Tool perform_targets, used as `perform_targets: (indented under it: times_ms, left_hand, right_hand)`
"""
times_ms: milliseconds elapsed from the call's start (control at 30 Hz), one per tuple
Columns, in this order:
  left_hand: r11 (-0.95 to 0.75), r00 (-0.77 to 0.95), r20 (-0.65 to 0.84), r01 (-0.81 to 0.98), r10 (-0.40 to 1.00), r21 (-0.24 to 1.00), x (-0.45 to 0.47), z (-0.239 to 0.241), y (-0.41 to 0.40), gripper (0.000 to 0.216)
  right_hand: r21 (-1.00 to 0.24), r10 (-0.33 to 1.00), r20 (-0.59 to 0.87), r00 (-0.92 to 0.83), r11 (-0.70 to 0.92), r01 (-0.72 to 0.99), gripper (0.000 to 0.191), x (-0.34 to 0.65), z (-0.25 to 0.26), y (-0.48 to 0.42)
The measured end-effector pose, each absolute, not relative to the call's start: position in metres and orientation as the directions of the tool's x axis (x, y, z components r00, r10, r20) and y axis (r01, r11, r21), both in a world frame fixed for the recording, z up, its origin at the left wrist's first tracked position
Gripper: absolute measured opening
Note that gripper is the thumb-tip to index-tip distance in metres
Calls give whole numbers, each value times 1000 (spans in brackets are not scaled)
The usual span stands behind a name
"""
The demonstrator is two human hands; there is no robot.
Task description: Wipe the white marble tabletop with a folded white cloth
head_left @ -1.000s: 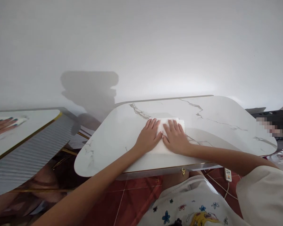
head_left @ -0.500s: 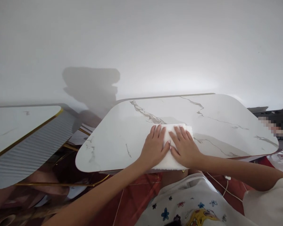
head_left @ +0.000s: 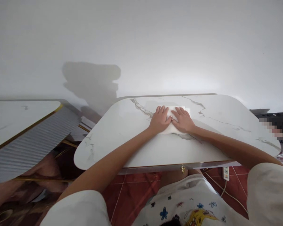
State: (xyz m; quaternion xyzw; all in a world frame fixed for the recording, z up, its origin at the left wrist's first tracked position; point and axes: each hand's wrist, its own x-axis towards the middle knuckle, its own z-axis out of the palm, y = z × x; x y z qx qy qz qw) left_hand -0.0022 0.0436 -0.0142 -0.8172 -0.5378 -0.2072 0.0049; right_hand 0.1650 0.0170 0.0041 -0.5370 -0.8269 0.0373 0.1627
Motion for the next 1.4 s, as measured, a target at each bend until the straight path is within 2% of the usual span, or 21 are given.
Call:
perform_targets:
  times_ms: [200,500,867,1133,1400]
  left_hand:
    - [-427,344,328,875,880,229,1,-12,99,48]
    - [-335,254,334,918,908,213,4,-9,137,46]
    - [-323,242,361,928,901,184,6,-9,176,42]
    - [-358,281,347,916,895,181,36,-5,184,40]
    - [-463,396,344,876,851,136,32,-8,166,48]
  right_hand:
    - [-211,890,286,-354,419,883,49,164,1,71]
    - [-197,875,272,-401,458,867,51,161,2,128]
    - [-267,872,277,-403,473,840,52,162,-3,175]
    - [-272,874,321,-365,454,848,49,193,-13,189]
    - [-187,909,266,-322,377,907,53,196,-9,149]
